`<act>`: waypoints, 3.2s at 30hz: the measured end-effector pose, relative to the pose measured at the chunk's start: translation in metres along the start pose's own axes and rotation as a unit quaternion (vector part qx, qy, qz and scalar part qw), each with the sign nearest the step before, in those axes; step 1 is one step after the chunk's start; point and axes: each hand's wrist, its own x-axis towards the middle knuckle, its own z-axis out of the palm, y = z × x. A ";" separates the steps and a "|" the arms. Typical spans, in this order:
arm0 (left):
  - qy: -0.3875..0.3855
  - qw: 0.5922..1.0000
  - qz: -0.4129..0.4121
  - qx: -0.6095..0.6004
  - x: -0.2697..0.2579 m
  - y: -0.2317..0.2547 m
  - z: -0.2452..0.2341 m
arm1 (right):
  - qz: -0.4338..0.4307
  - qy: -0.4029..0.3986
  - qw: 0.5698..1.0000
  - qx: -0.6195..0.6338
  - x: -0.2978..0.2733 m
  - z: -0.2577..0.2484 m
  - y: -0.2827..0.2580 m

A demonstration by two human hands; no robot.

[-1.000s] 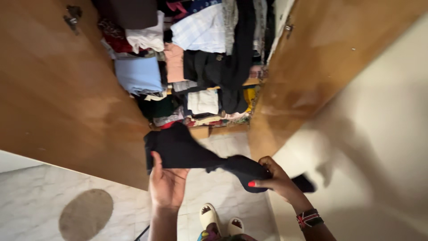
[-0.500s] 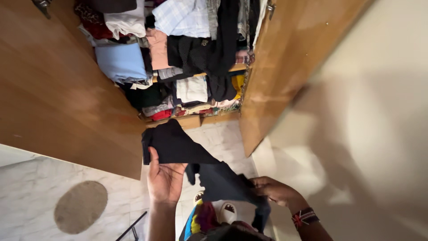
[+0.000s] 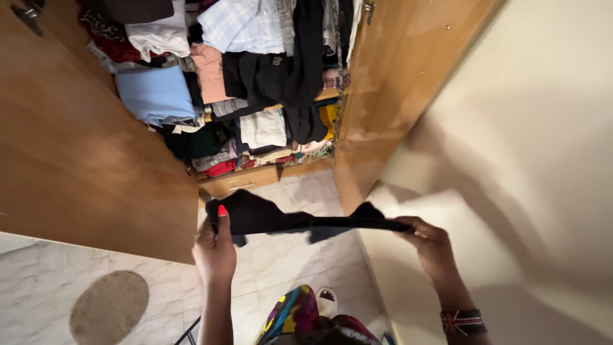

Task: The person picks up clothing items one at a time from a closet, displays each item including an orange shirt, a patterned towel, and a dark top, and then places them onto a bed.

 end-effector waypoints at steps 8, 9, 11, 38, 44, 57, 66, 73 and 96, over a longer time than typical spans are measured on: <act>0.040 0.978 0.189 -0.074 0.046 -0.011 -0.003 | -0.045 0.104 0.993 0.040 -0.024 -0.005 -0.038; 0.034 0.978 0.194 -0.073 0.052 -0.009 -0.003 | -0.025 0.147 0.989 0.006 -0.029 -0.008 -0.041; 0.023 0.986 0.148 -0.070 0.062 -0.003 -0.006 | -0.003 0.195 0.980 -0.027 -0.033 -0.010 -0.047; -0.569 0.793 0.142 -0.165 0.090 0.030 -0.066 | 0.045 0.339 0.913 0.222 -0.164 0.142 -0.070; -0.628 0.757 0.136 -0.120 0.068 0.028 -0.047 | 0.058 0.332 0.920 0.203 -0.182 0.173 -0.086; -0.768 0.608 0.198 -0.028 -0.072 0.033 -0.026 | 0.093 0.257 0.931 0.240 -0.227 0.219 -0.091; -0.779 0.590 0.212 -0.006 -0.112 -0.005 0.014 | 0.065 0.243 0.915 0.315 -0.314 0.198 -0.087; -0.841 0.518 0.155 -0.004 -0.184 -0.026 0.003 | 0.082 0.398 0.879 0.250 -0.399 0.181 -0.072; -0.990 0.079 0.114 -0.029 -0.470 -0.193 -0.124 | 0.177 0.571 0.773 0.213 -0.709 0.242 0.006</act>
